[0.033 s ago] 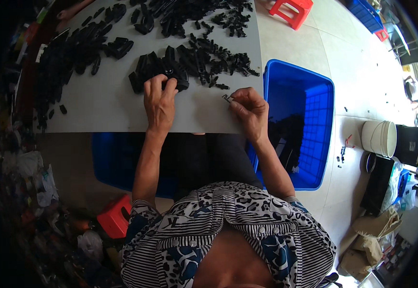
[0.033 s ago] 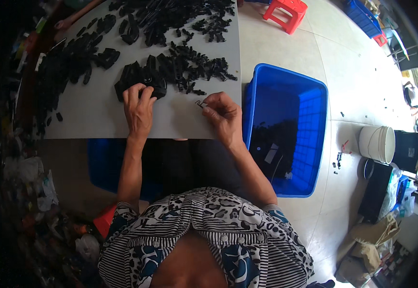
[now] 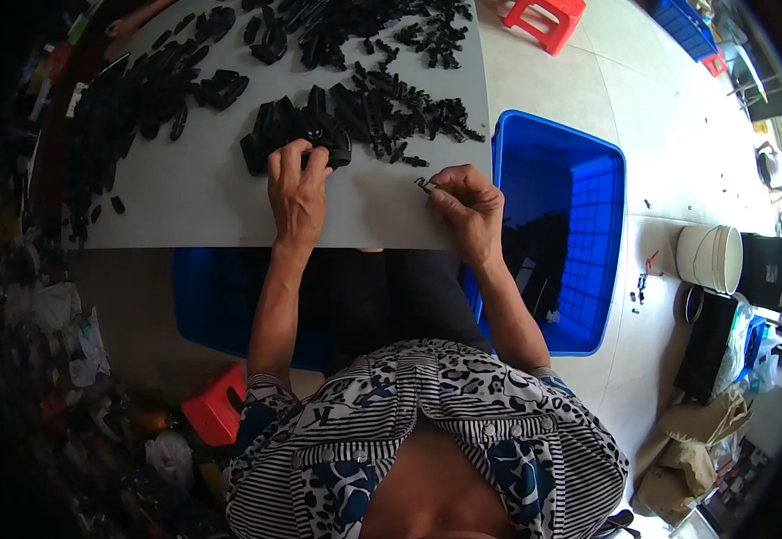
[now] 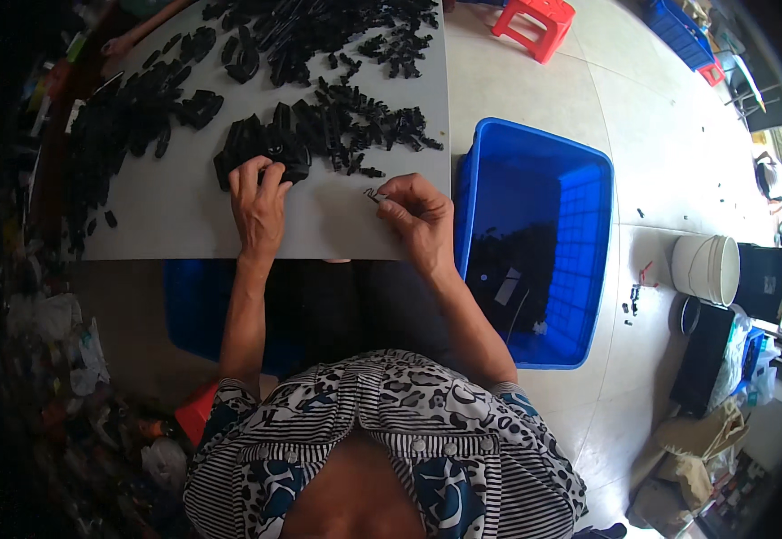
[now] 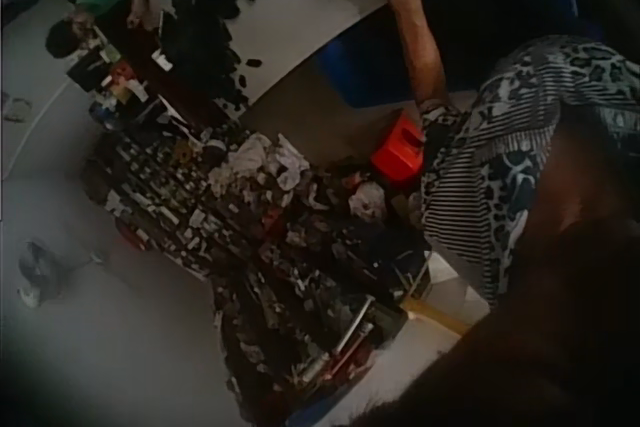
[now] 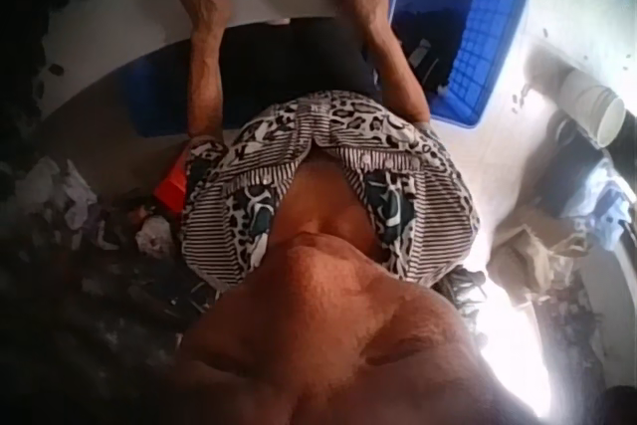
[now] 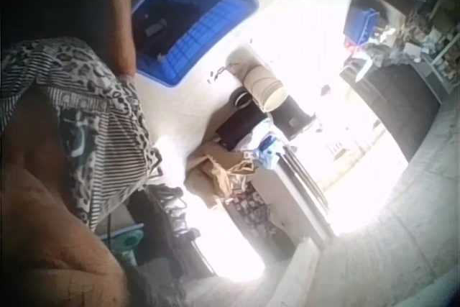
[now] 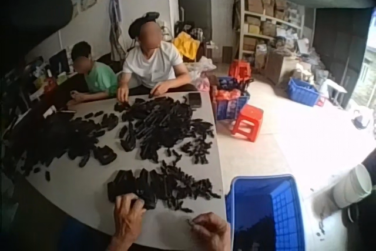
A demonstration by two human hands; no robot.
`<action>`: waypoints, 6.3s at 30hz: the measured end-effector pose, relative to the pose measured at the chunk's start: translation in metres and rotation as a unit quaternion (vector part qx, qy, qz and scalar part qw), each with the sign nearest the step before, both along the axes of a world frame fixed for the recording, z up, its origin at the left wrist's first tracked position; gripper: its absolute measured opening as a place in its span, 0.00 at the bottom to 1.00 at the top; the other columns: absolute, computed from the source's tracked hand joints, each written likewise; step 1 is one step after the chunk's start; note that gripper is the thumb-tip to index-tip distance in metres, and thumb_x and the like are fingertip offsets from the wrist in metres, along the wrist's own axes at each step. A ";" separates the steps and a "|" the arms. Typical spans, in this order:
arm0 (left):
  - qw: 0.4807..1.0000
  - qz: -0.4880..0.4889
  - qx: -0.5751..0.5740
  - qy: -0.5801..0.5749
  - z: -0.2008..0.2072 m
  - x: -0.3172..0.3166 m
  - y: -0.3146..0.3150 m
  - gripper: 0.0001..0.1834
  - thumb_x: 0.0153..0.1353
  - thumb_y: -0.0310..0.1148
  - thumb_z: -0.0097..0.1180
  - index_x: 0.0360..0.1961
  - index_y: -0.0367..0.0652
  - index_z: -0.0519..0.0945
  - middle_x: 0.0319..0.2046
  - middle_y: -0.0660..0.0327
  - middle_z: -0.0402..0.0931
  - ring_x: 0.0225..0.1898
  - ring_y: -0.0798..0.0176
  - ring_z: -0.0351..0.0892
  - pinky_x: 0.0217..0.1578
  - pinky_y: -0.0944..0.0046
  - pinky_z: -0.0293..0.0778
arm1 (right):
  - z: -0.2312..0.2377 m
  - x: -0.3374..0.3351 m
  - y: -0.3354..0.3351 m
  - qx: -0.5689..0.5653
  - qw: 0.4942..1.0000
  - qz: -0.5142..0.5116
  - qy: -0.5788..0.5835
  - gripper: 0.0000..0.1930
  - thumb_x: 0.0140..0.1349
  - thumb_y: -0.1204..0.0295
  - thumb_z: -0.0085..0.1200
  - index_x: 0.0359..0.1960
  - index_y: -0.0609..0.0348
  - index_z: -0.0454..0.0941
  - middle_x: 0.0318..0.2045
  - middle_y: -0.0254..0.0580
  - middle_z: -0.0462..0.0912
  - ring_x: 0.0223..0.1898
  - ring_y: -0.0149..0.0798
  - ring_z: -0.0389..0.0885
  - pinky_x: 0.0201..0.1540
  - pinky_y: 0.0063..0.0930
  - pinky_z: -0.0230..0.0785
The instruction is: The person organizes small plastic parts on a table, then repeatedly fits pairs of components together by hand and drops the assembled pieces into a bin below.
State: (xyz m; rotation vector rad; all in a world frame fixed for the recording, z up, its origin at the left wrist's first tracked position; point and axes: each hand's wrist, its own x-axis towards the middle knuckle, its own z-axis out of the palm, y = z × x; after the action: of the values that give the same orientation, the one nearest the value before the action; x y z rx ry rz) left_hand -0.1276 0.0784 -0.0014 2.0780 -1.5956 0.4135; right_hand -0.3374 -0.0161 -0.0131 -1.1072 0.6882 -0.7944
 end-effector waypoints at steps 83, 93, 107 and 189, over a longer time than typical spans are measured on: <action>0.732 -0.027 0.002 0.681 0.020 -0.068 0.057 0.05 0.57 0.23 0.54 0.34 0.33 0.78 0.25 0.61 0.77 0.22 0.71 0.77 0.24 0.75 0.73 | 0.001 0.010 0.057 -0.534 0.837 0.006 0.116 0.11 0.42 0.84 0.60 0.30 0.63 0.76 0.26 0.42 0.74 0.25 0.41 0.76 0.24 0.29 0.69; 0.794 -0.037 -0.017 0.607 0.026 -0.081 0.079 0.03 0.56 0.20 0.53 0.31 0.33 0.77 0.26 0.62 0.77 0.24 0.74 0.76 0.26 0.74 0.72 | 0.009 0.008 0.059 -0.176 0.958 0.206 0.089 0.11 0.51 0.74 0.60 0.33 0.66 0.74 0.30 0.48 0.75 0.32 0.50 0.76 0.33 0.35 0.69; 0.971 0.098 0.071 0.206 0.021 -0.022 0.096 0.14 0.58 0.25 0.55 0.46 0.39 0.77 0.41 0.54 0.71 0.42 0.50 0.75 0.42 0.58 0.73 | -0.004 0.029 -0.026 -0.534 0.747 -0.095 0.384 0.05 0.51 0.74 0.49 0.30 0.59 0.70 0.34 0.49 0.70 0.36 0.50 0.76 0.29 0.41 0.72; 0.648 -0.077 0.015 0.758 0.019 -0.077 0.034 0.20 0.60 0.30 0.47 0.54 0.36 0.68 0.31 0.59 0.77 0.26 0.73 0.70 0.27 0.75 0.65 | -0.012 -0.024 0.027 0.115 0.989 0.038 -0.088 0.07 0.58 0.83 0.51 0.39 0.68 0.76 0.27 0.44 0.81 0.22 0.31 0.80 0.24 0.24 0.78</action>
State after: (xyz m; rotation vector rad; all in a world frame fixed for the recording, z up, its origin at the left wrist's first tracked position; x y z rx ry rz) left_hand -0.2045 0.1121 0.0178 1.3123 -0.5915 -1.1717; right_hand -0.3611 0.0111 -0.0252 -0.8393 0.5695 -0.7174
